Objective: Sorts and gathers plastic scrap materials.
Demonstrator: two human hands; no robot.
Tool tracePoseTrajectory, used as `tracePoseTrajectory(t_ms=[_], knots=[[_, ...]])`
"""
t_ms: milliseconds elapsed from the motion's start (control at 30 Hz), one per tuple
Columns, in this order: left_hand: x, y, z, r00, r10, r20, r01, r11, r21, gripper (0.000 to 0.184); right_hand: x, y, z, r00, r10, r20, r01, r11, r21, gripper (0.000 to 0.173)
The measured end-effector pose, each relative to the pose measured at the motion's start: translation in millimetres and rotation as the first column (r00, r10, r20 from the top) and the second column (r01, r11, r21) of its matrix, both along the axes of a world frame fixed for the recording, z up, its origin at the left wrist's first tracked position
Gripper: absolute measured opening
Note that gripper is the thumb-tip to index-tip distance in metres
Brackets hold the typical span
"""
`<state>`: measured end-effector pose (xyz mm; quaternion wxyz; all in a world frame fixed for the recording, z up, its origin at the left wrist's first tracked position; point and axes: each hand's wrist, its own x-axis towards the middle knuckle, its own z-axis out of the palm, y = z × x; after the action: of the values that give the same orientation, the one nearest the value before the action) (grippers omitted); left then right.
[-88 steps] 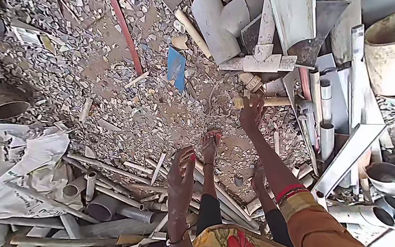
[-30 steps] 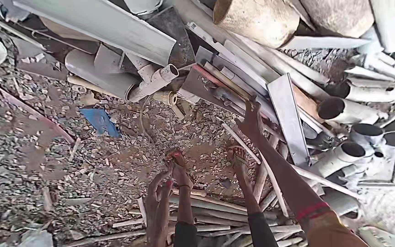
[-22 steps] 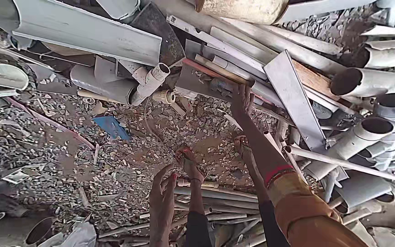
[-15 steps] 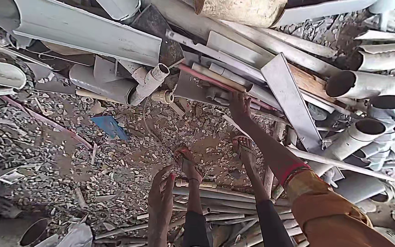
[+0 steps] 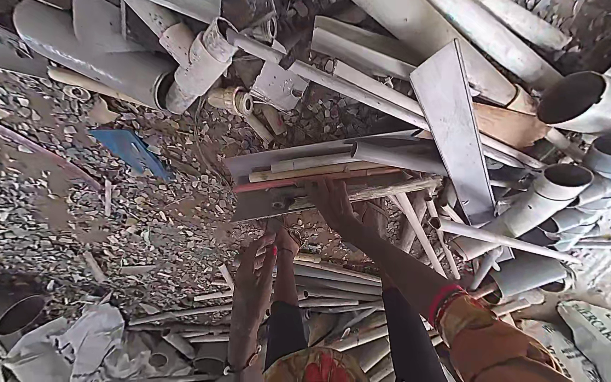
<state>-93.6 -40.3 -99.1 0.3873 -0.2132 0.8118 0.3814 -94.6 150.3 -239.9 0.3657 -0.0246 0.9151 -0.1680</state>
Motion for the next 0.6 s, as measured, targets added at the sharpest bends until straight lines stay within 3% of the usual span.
tracePoseTrajectory(t_ms=[100, 133, 200, 267, 300, 333, 400, 500, 533, 600], knots=[[-1, 0, 1, 0.999, -0.033, 0.025, 0.034, 0.998, -0.044, 0.038, -13, -16, -2, 0.993, -0.047, 0.106, 0.07, 0.973, -0.219, 0.072], [-4, 1, 4, 0.999, -0.029, 0.019, 0.03, 0.998, -0.046, 0.038, -18, -17, -2, 0.99, -0.064, 0.124, 0.101, 0.943, -0.316, 0.072], [-7, 3, 6, 1.0, 0.014, -0.013, -0.014, 1.0, -0.021, 0.038, -27, -13, 2, 0.979, -0.203, -0.002, 0.179, 0.87, -0.46, 0.061], [-4, 2, 3, 0.998, 0.051, -0.047, -0.049, 0.998, 0.036, 0.038, -47, 12, 11, 0.946, -0.261, -0.191, 0.171, 0.905, -0.39, 0.049], [-1, 1, 1, 0.997, 0.05, -0.053, -0.047, 0.998, 0.05, 0.039, -61, 31, 15, 0.942, -0.264, -0.208, 0.192, 0.931, -0.311, 0.048], [1, 0, -1, 0.998, 0.042, -0.048, -0.04, 0.998, 0.056, 0.039, -77, 52, 15, 0.954, -0.262, -0.146, 0.227, 0.949, -0.22, 0.052], [5, -1, -1, 0.999, 0.042, -0.018, -0.041, 0.997, 0.073, 0.039, -102, 98, 2, 0.958, -0.249, 0.142, 0.266, 0.957, -0.112, 0.056], [5, -6, -1, 0.998, 0.038, 0.042, -0.042, 0.994, 0.105, 0.039, -118, 144, -24, 0.859, -0.232, 0.456, 0.338, 0.926, -0.166, 0.039], [5, -9, -1, 0.998, 0.03, 0.047, -0.035, 0.993, 0.109, 0.039, -118, 151, -24, 0.865, -0.229, 0.448, 0.332, 0.928, -0.168, 0.04], [4, -18, 1, 0.999, 0.026, 0.035, -0.029, 0.996, 0.089, 0.041, -106, 160, -13, 0.923, -0.273, 0.272, 0.32, 0.936, -0.145, 0.049]])
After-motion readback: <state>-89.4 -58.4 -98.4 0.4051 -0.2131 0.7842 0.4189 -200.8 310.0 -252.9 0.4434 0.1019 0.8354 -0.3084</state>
